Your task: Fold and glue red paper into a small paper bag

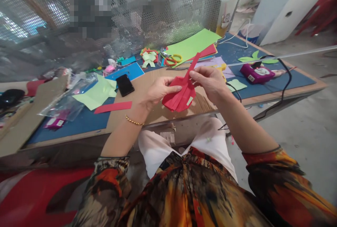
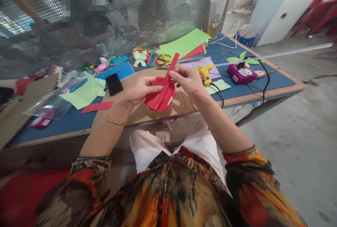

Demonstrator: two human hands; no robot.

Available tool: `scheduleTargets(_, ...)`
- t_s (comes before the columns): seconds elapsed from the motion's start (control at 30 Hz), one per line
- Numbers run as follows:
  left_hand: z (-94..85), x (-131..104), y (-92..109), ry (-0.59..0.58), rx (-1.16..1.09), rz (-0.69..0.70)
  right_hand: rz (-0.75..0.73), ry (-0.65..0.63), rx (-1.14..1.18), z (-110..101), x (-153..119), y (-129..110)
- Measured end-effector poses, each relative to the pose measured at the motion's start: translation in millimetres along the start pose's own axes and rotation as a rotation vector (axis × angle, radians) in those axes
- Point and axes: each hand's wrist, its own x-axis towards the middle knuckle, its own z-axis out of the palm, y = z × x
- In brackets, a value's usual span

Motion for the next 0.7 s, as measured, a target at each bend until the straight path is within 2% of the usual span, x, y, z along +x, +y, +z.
scheduleTargets(0.2,-0.5,-4.2,-0.7,-0.017,0.006,-0.01,-0.042,-0.02,-0.002,4.7,0.8,4.3)
scheduleTargets(0.33,-1.6,-2.9,-3.3,0.037,0.04,-0.014,-0.057,-0.015,-0.04,3.5,4.2,9.0)
scheduleTargets(0.43,-5.0,-1.6,-6.1,0.156,0.038,0.085,-0.195,0.167,-0.176,2.6,-6.4,4.9)
scheduleTargets(0.5,-7.3,-1.1,-8.1,0.267,0.044,0.192,-0.294,0.293,-0.272,5.0,-25.1,-1.2)
scheduleTargets(0.53,-8.0,-0.9,-9.1,0.322,0.052,0.25,-0.306,0.308,-0.305,7.7,-36.8,-4.0)
scheduleTargets(0.6,-7.4,-0.8,-11.3,0.415,0.067,0.357,-0.271,0.21,-0.374,16.1,-59.9,-7.1)
scheduleTargets(0.7,-0.6,-1.6,-14.9,0.473,0.06,0.441,-0.204,0.052,-0.459,31.2,-80.0,-4.0)
